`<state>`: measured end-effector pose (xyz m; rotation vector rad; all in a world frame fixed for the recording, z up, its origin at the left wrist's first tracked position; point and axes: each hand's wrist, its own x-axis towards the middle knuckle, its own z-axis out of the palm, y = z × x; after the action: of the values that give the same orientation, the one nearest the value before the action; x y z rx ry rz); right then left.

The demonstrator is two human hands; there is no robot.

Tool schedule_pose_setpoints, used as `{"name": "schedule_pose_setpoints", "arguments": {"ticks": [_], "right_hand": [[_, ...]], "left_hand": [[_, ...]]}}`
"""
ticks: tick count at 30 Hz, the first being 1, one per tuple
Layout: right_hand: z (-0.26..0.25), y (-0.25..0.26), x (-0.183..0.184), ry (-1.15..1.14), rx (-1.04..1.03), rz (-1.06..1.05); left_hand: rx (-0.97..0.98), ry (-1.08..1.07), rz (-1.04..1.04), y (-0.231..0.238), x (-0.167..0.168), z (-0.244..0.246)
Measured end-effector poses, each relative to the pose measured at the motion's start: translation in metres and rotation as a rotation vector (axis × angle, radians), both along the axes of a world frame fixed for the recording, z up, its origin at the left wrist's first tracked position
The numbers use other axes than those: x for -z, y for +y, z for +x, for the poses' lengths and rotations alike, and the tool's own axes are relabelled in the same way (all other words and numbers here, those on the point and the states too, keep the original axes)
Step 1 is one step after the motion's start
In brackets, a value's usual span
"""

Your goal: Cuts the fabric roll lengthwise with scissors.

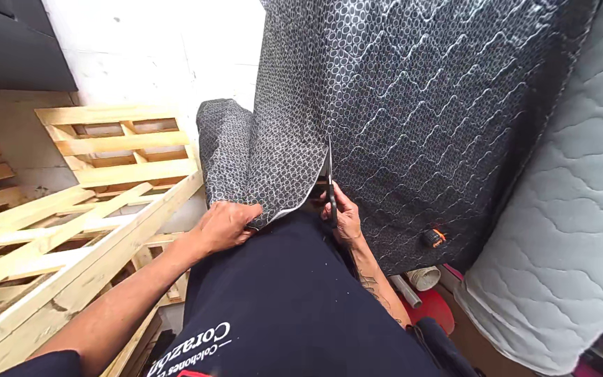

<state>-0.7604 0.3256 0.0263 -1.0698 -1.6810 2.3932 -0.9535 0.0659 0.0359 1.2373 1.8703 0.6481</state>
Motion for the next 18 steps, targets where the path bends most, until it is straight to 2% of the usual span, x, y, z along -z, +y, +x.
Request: {"name": "schedule_pose_setpoints", "arguments": {"ticks": [7,15,18], "right_hand": [[-0.042,0.007,-0.003,-0.016,0.000,0.022],[-0.082,0.011,-0.003,-0.033,0.005,0.061],[-0.098,0.013,-0.003,-0.041,0.029,0.074]], "left_hand": [[-0.096,-0.036,0.069,-0.027,0.004,-0.020],[-0.137,-0.079,0.103,-0.058,0.011,-0.046],[-0.099,-0.089,0.111,-0.064,0.009,-0.058]]}}
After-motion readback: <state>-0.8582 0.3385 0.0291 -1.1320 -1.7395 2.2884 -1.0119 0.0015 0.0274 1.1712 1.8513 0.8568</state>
